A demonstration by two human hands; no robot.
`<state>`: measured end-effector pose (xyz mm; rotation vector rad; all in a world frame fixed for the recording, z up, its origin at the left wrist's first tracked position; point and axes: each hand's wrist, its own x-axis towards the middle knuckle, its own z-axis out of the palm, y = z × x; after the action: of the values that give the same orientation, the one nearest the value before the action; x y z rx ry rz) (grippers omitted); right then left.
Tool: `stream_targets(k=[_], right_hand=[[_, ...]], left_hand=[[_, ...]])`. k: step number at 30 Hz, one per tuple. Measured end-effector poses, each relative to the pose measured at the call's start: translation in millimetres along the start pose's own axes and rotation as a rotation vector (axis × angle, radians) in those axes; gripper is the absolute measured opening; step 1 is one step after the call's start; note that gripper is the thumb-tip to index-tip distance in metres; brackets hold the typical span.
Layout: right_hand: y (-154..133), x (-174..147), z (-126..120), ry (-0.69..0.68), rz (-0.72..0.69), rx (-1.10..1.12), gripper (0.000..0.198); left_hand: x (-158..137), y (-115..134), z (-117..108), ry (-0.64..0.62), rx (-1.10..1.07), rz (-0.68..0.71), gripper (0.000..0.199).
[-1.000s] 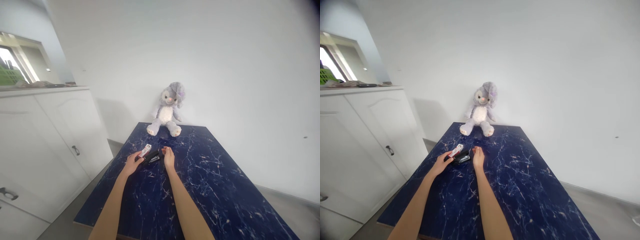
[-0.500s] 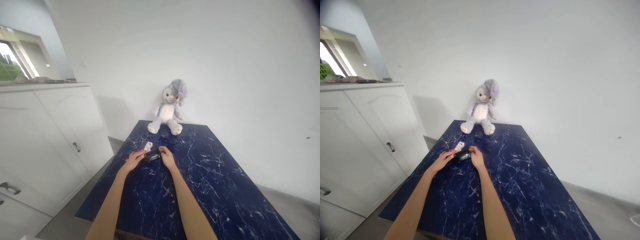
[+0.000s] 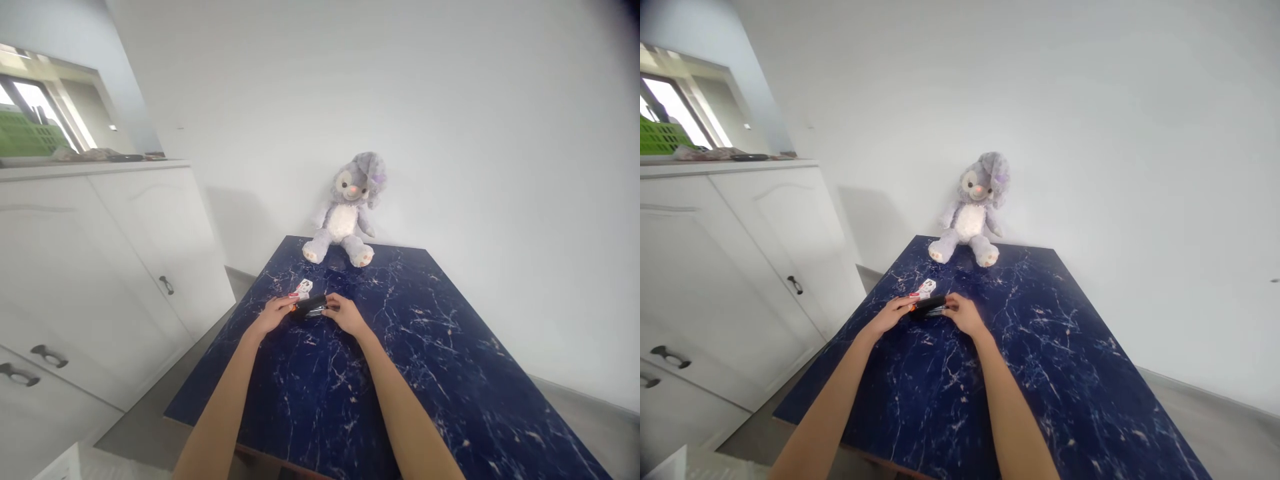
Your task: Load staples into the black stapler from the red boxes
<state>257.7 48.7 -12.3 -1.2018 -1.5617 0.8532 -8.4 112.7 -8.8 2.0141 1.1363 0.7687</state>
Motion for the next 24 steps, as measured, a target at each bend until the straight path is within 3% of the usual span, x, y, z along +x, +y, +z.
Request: stream_targets(k=[17,22,24], right_hand=[[6.6,-2.5,-4.8,0.035,0.035,-0.001,0.031],[2.2,-6.1,-5.3,-0.015,-0.033,-0.086,0.036],[-2.3,-7.7,-8.3,-0.051,-0.073,-0.209,0.029]], left_hand=[[-6.7,15.6,-0.5,0.100,-0.212,-0.020,0.032],[-12.3,22.8,0.2,0.192,-0.128,0.026,0.032],[-15.5,25.3,2.3,0.245,-0.033,0.077,0.028]])
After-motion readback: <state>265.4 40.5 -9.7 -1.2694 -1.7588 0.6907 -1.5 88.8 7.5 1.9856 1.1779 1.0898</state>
